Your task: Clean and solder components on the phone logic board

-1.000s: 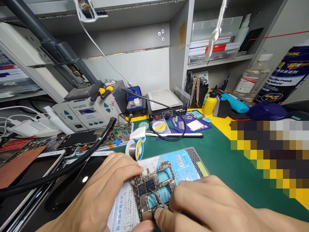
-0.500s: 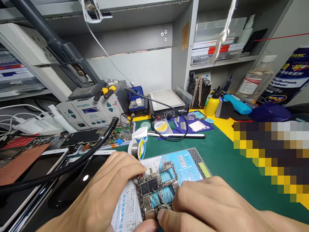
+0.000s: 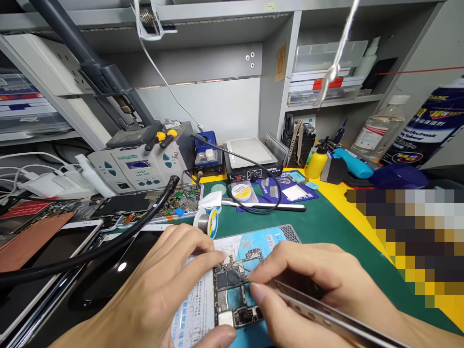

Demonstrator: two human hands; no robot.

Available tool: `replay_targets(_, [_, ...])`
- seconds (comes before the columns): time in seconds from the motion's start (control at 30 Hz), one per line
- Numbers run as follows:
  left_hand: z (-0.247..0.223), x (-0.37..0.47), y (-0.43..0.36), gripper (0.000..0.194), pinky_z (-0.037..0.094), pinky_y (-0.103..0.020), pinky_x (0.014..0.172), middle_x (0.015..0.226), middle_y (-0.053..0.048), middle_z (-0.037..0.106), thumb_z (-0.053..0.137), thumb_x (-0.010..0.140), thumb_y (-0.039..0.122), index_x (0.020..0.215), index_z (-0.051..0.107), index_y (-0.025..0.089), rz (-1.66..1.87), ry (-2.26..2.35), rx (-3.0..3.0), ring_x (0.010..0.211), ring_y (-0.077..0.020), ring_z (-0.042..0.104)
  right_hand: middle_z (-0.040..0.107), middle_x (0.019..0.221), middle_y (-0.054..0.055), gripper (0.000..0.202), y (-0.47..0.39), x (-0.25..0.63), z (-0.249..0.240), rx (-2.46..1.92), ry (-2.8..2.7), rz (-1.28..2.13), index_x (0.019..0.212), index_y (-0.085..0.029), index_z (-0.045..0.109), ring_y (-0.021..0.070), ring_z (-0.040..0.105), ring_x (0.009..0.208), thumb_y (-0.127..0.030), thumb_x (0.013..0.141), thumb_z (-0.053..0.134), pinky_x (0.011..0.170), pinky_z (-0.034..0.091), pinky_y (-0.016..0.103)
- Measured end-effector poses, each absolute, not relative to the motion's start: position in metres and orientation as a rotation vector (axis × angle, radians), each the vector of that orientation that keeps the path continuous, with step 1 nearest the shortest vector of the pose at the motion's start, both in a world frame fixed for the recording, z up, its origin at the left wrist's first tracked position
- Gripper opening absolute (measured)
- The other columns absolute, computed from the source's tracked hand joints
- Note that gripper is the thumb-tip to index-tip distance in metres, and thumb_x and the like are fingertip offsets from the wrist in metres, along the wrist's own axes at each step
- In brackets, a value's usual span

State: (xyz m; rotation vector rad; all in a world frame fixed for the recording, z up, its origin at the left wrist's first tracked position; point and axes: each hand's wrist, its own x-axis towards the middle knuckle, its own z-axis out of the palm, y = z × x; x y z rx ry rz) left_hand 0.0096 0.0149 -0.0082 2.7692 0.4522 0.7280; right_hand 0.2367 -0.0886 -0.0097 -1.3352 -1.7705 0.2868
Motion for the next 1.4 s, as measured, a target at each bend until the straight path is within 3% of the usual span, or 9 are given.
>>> replay_targets(0.2, [-0.017,0.008,0.018,0.047,0.048,-0.047,0.080,0.098,-0.012,0.063,0.080,0.079,0.047,0.107,0.070,0.010,0.852,0.374,2.791,0.092,-0.0297,0.056,0.070,0.058,-0.006,0.014,-0.088,0.235,-0.009,-1.417,-1.657,0.345,0.074,-0.028,0.075,0.0109,0.061,0.043,-0.020,0.084,0.070,0.042,0.048,0.015])
replay_targets(0.4, [-0.010,0.012,0.008,0.011,0.046,-0.045,0.078,0.092,-0.012,0.065,0.067,0.092,0.017,0.101,0.070,0.011,1.054,0.334,2.770,0.088,-0.0272,0.056,0.061,0.054,-0.002,0.030,-0.103,0.249,-0.010,-1.694,-1.509,0.790,0.076,-0.025,0.075,0.0119,0.051,0.046,-0.052,0.088,0.077,0.041,0.042,0.019])
replay_targets(0.53, [-0.005,0.013,0.005,0.008,0.046,-0.044,0.077,0.090,-0.012,0.068,0.065,0.093,0.009,0.098,0.070,0.010,1.136,0.262,2.736,0.085,-0.0250,0.057,0.063,0.062,-0.001,0.037,-0.103,0.254,-0.005,-1.659,-1.388,1.202,0.080,-0.023,0.071,0.0095,0.049,0.048,-0.058,0.091,0.073,0.046,0.042,0.020])
replay_targets(0.67, [-0.006,0.012,0.007,0.008,0.045,-0.042,0.074,0.087,-0.011,0.068,0.065,0.092,0.006,0.096,0.071,0.010,1.163,0.175,2.738,0.082,-0.0235,0.057,0.066,0.067,0.000,0.044,-0.100,0.248,-0.001,-1.629,-1.345,1.279,0.083,-0.022,0.070,0.0082,0.049,0.049,-0.065,0.090,0.072,0.046,0.039,0.019])
replay_targets(0.87, [-0.017,0.015,0.012,0.018,0.041,-0.042,0.073,0.080,-0.008,0.066,0.055,0.092,0.004,0.088,0.070,0.012,1.301,-0.024,2.756,0.082,-0.0242,0.055,0.066,0.065,0.000,0.042,-0.098,0.246,0.000,-1.552,-1.313,1.358,0.086,-0.021,0.073,0.0076,0.049,0.049,-0.063,0.087,0.076,0.045,0.036,0.017])
replay_targets(1.03, [-0.011,0.014,0.011,0.018,0.041,-0.042,0.073,0.075,-0.006,0.065,0.058,0.088,-0.001,0.091,0.071,0.011,1.248,-0.044,2.737,0.078,-0.0219,0.053,0.069,0.065,0.001,0.038,-0.096,0.245,0.003,-1.514,-1.326,1.351,0.084,-0.021,0.076,0.0074,0.051,0.045,-0.058,0.086,0.079,0.041,0.035,0.017])
replay_targets(1.4, [-0.007,0.011,0.013,0.012,0.042,-0.040,0.073,0.078,-0.006,0.069,0.062,0.093,0.005,0.093,0.070,0.013,1.239,0.031,2.712,0.078,-0.0205,0.056,0.060,0.050,-0.002,0.038,-0.089,0.253,0.007,-1.362,-1.143,1.371,0.069,-0.019,0.071,0.0081,0.047,0.035,-0.053,0.079,0.086,0.033,0.034,0.015])
